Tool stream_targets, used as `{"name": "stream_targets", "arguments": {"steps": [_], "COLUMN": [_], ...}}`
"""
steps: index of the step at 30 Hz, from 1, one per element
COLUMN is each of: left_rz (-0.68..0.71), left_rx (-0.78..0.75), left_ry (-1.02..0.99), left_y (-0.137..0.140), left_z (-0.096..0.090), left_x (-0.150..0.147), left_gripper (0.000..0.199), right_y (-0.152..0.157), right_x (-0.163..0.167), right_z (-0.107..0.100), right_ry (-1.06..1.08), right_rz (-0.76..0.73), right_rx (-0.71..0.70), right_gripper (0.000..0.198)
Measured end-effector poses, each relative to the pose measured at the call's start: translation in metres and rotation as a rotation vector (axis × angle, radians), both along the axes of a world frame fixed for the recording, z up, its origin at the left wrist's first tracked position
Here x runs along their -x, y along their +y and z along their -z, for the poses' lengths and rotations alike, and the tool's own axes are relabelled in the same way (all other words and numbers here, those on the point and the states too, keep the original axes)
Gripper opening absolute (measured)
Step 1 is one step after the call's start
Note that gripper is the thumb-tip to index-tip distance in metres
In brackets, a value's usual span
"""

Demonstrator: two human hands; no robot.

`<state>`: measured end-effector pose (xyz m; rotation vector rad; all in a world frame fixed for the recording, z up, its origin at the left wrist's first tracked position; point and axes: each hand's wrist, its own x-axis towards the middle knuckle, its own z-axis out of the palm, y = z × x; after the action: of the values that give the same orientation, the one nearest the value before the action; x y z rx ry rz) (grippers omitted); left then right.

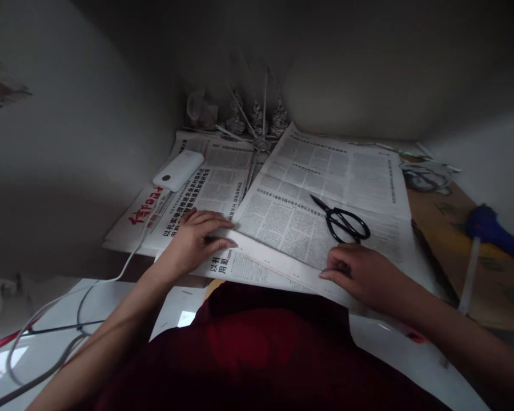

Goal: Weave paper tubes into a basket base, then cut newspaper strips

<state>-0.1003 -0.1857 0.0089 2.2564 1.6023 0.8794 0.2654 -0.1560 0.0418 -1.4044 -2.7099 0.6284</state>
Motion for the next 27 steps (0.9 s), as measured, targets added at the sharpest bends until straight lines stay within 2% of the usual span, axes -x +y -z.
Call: {"name": "stream_targets", "arguments": {"steps": [3, 7, 12, 14, 16, 20, 23, 27], "left_rz": [-0.001, 0.01, 0.022, 0.017, 0.007, 0.011, -0.037, -0.22], "left_rx": [-0.041, -0.005, 0.108, 0.132, 0.137, 0.135, 0.168, 0.248], "left_ry": [0.019, -0.025, -0.051, -0.056, -0.063, -0.08, -0.106, -0.14], "left_y": [0.002, 0.005, 0.011, 0.012, 0.012, 0.01, 0.007, 0.0], "left_z": [0.001, -0.002, -0.007, -0.008, -0.008, -0.01, -0.014, -0.018], "left_x": [-0.006, -0.012, -0.012, -0.012, -0.012, -0.011, -0.003, 0.017], "left_gripper": [0.032, 0.024, 0.021, 0.021, 0.021, 0.018, 0.021, 0.027], "right_y": [0.012, 0.031, 0.029, 0.019, 0.007, -0.014, -0.021, -0.021], "right_x": [-0.005, -0.019, -0.017, -0.007, 0.007, 0.03, 0.036, 0.035], "right_z": [-0.013, -0.021, -0.002, 0.006, 0.014, 0.033, 0.048, 0.057], "right_ry": [-0.038, -0.103, -0.1, -0.003, 0.114, 0.111, 0.057, 0.043], "right_rz": [0.0, 0.013, -0.011, -0.007, -0.081, -0.333, -0.373, -0.371], "right_rx": [-0.015, -0.138, -0.363, -0.476, -0.526, -0.405, -0.338, -0.329], "right_gripper": [0.024, 0.027, 0.019, 0.021, 0.026, 0.051, 0.073, 0.08]}}
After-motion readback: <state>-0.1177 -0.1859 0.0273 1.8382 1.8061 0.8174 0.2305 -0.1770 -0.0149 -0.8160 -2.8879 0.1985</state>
